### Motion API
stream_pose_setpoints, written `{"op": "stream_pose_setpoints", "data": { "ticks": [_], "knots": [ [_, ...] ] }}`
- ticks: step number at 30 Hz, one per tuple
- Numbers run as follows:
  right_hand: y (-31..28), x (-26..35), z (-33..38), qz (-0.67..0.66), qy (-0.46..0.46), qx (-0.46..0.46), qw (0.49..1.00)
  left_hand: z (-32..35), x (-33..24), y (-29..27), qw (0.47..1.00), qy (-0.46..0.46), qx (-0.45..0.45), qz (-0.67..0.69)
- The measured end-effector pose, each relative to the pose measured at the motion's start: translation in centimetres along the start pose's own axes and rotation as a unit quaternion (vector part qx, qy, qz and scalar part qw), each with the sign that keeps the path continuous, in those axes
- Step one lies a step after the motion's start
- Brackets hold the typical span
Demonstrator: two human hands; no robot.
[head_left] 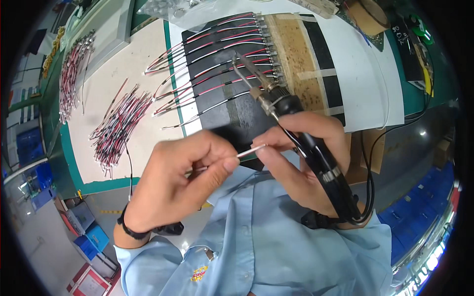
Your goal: The person picks up a wire from a pile, aligns it with a terminal on a board, and solders the connection using a soldering iron. They repeat this process, selecting wires one by one and soldering them to the remaining terminals.
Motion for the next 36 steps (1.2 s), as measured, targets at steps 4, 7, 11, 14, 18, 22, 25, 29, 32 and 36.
{"op": "stream_pose_setpoints", "data": {
  "ticks": [4,7,11,14,18,22,25,29,32,36],
  "knots": [
    [0.7,-1.4,-0.4,0.003,0.023,-0.001,1.000,-0.8,1.5,-1.1,1.000,-0.011,-0.008,0.020],
    [2.0,-1.2,-0.5,0.047,-0.023,0.031,0.998,-0.2,2.8,-3.1,0.998,-0.037,-0.046,0.026],
    [2.4,0.9,-0.3,0.128,-0.120,0.078,0.981,1.8,5.0,-9.7,0.975,-0.026,-0.214,0.049],
    [1.5,2.2,-0.2,0.167,-0.140,0.138,0.966,4.2,8.1,-16.4,0.907,-0.020,-0.416,0.055],
    [1.0,2.9,0.2,0.168,-0.150,0.142,0.964,6.7,9.7,-20.5,0.848,0.019,-0.527,-0.056],
    [2.2,3.0,0.6,0.159,-0.139,0.141,0.967,5.7,7.3,-16.6,0.878,0.031,-0.472,-0.066],
    [2.5,2.4,0.6,0.180,-0.087,0.150,0.968,3.9,4.3,-8.5,0.945,0.053,-0.323,0.015],
    [1.7,1.6,0.6,0.100,-0.051,0.128,0.985,2.9,1.8,-0.1,0.988,-0.011,-0.096,0.116],
    [-0.1,1.5,1.3,0.071,-0.051,0.032,0.996,2.5,1.0,2.0,0.987,-0.032,-0.050,0.148],
    [-1.4,1.0,1.5,0.017,-0.014,-0.024,0.999,1.4,0.3,3.2,0.985,-0.029,-0.029,0.168]
  ]
}}
Point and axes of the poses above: each hand's wrist, its own z-axis away from the middle knuckle, its own y-axis out of the palm, x = y × z, the point moved 7 cm from there along -z, towards the middle knuckle, and after that the axes turned 13 degrees about -x, right-handed, at the moved point
